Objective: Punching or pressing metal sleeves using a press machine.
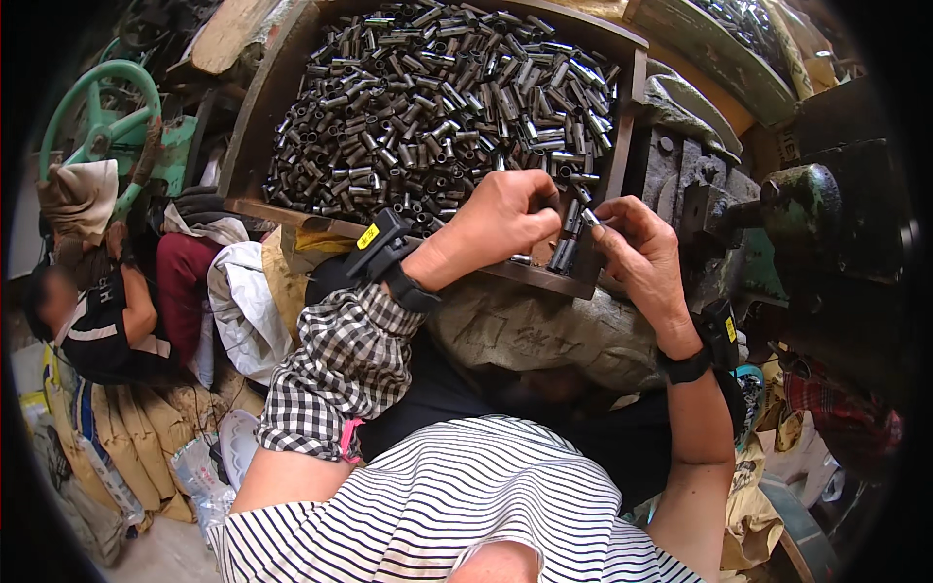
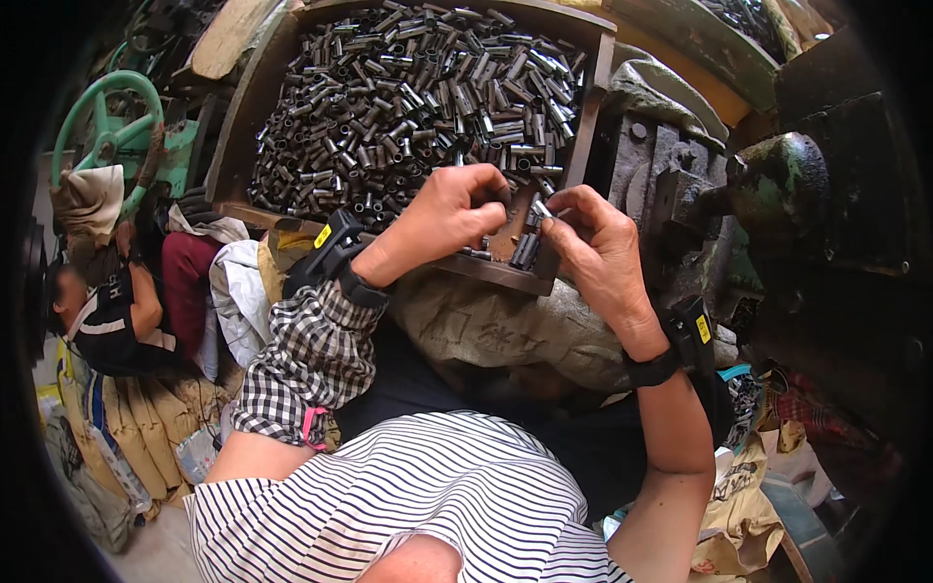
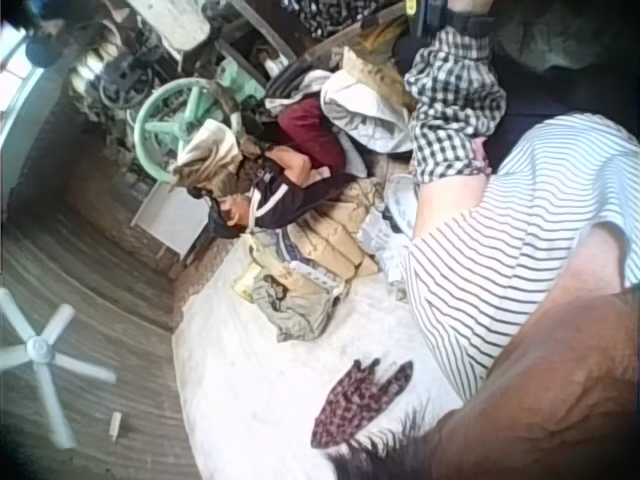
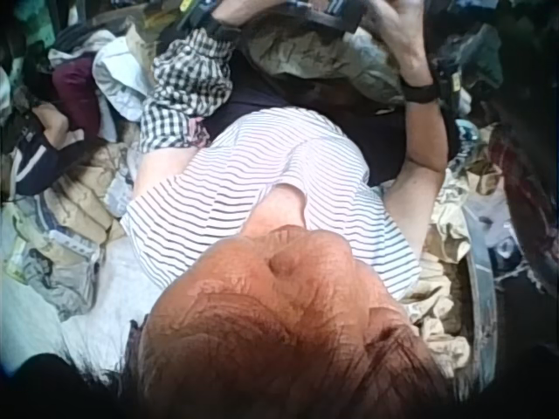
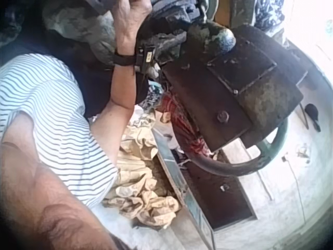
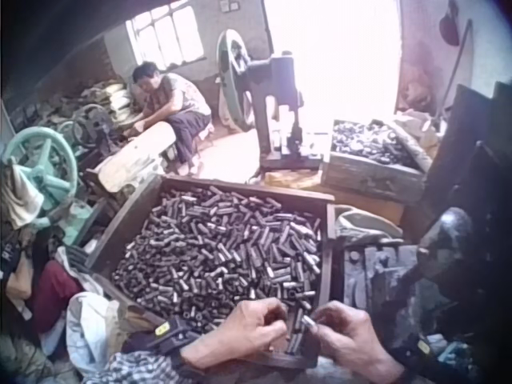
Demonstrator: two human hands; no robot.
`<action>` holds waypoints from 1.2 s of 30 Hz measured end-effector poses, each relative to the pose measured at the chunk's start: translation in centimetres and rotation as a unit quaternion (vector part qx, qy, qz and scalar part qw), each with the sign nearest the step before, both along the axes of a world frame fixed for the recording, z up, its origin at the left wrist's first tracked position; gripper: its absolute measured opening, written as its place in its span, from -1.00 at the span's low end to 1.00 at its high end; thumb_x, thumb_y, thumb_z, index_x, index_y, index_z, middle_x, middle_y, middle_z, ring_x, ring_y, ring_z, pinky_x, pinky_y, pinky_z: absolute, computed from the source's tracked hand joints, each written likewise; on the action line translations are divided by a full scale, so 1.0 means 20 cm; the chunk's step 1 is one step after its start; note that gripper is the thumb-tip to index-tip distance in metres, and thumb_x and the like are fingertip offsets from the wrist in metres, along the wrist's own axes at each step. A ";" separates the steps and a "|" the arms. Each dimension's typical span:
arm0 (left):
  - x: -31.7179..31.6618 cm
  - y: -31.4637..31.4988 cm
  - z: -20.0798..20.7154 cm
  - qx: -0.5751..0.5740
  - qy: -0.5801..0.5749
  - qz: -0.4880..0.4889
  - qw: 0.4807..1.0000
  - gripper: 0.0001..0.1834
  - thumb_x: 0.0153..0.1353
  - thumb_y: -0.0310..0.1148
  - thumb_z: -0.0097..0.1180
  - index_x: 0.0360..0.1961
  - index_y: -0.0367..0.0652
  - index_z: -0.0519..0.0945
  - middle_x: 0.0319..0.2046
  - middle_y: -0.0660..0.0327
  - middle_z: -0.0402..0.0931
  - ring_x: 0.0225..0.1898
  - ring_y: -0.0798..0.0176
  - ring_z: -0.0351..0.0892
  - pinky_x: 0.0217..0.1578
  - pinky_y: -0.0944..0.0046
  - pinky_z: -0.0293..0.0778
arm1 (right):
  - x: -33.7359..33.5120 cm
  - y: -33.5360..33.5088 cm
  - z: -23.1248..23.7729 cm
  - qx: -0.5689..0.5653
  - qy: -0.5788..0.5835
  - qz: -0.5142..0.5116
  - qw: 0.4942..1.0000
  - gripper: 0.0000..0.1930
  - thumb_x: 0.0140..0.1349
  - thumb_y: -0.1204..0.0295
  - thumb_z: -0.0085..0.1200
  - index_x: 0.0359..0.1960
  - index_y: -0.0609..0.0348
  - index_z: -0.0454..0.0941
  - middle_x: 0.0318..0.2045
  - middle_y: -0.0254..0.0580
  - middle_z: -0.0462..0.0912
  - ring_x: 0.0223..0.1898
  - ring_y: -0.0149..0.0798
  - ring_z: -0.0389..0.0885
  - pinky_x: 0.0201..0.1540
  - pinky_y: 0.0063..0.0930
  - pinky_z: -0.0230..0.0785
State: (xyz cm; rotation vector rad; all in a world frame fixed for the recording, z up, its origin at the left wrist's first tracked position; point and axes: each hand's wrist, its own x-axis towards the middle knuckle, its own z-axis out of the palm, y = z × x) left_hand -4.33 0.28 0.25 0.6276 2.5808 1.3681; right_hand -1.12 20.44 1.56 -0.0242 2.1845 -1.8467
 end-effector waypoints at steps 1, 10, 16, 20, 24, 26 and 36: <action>0.00 -0.01 0.03 0.132 -0.170 0.018 0.977 -0.87 0.08 -0.45 0.00 -0.35 -0.25 0.51 -0.61 0.19 0.52 -0.60 0.40 0.52 -0.59 0.40 0.44 | 0.00 0.01 0.00 -0.016 -0.020 0.000 1.000 -0.91 0.19 0.50 0.06 -0.31 0.26 0.53 -0.53 -0.42 0.55 -0.55 -0.67 0.38 -0.59 -0.74 0.20; -0.02 0.00 -0.03 0.383 -0.404 0.043 0.830 -0.77 0.26 -0.47 -0.17 -0.20 -0.30 0.54 -0.56 0.24 0.52 -0.64 0.53 0.46 -0.63 0.58 0.42 | -0.01 0.01 -0.04 -0.147 -0.098 -0.036 0.983 -0.87 0.22 0.43 0.08 -0.32 0.26 0.54 -0.54 -0.34 0.56 -0.68 -0.64 0.38 -0.66 -0.81 0.19; 0.00 0.01 -0.03 0.396 -0.427 0.040 0.812 -0.81 0.27 -0.40 -0.03 -0.21 -0.29 0.54 -0.55 0.25 0.52 -0.65 0.53 0.46 -0.66 0.61 0.41 | -0.01 0.01 -0.06 -0.171 -0.107 -0.038 0.979 -0.87 0.22 0.44 0.08 -0.31 0.26 0.54 -0.55 -0.32 0.56 -0.67 -0.62 0.41 -0.67 -0.79 0.23; 0.01 0.01 -0.03 0.392 -0.404 0.025 0.826 -0.80 0.24 -0.36 0.07 -0.20 -0.28 0.53 -0.54 0.26 0.52 -0.65 0.54 0.45 -0.66 0.62 0.40 | -0.01 0.01 -0.07 -0.207 -0.103 -0.051 0.972 -0.88 0.21 0.44 0.09 -0.32 0.25 0.53 -0.55 -0.29 0.57 -0.67 -0.60 0.43 -0.67 -0.78 0.25; 0.02 0.03 -0.05 0.389 -0.392 0.036 0.833 -0.80 0.24 -0.37 0.08 -0.20 -0.28 0.51 -0.53 0.26 0.52 -0.65 0.56 0.44 -0.66 0.63 0.38 | -0.01 0.01 -0.07 -0.229 -0.114 -0.074 0.964 -0.89 0.19 0.45 0.12 -0.34 0.24 0.52 -0.55 -0.28 0.58 -0.66 -0.58 0.46 -0.65 -0.77 0.29; 0.03 0.05 -0.06 0.387 -0.378 0.038 0.840 -0.80 0.24 -0.37 0.07 -0.20 -0.29 0.51 -0.53 0.26 0.52 -0.65 0.56 0.44 -0.67 0.64 0.36 | -0.01 0.01 -0.07 -0.244 -0.128 -0.075 0.959 -0.90 0.19 0.46 0.12 -0.34 0.23 0.51 -0.54 -0.28 0.58 -0.66 -0.57 0.47 -0.64 -0.77 0.32; 0.05 0.05 -0.03 0.401 -0.362 0.040 0.840 -0.82 0.25 -0.38 0.06 -0.24 -0.30 0.52 -0.56 0.26 0.53 -0.67 0.55 0.45 -0.67 0.59 0.37 | -0.03 0.04 -0.03 -0.246 -0.149 -0.057 0.956 -0.90 0.14 0.50 0.15 -0.34 0.23 0.50 -0.55 -0.25 0.58 -0.63 -0.53 0.53 -0.61 -0.72 0.41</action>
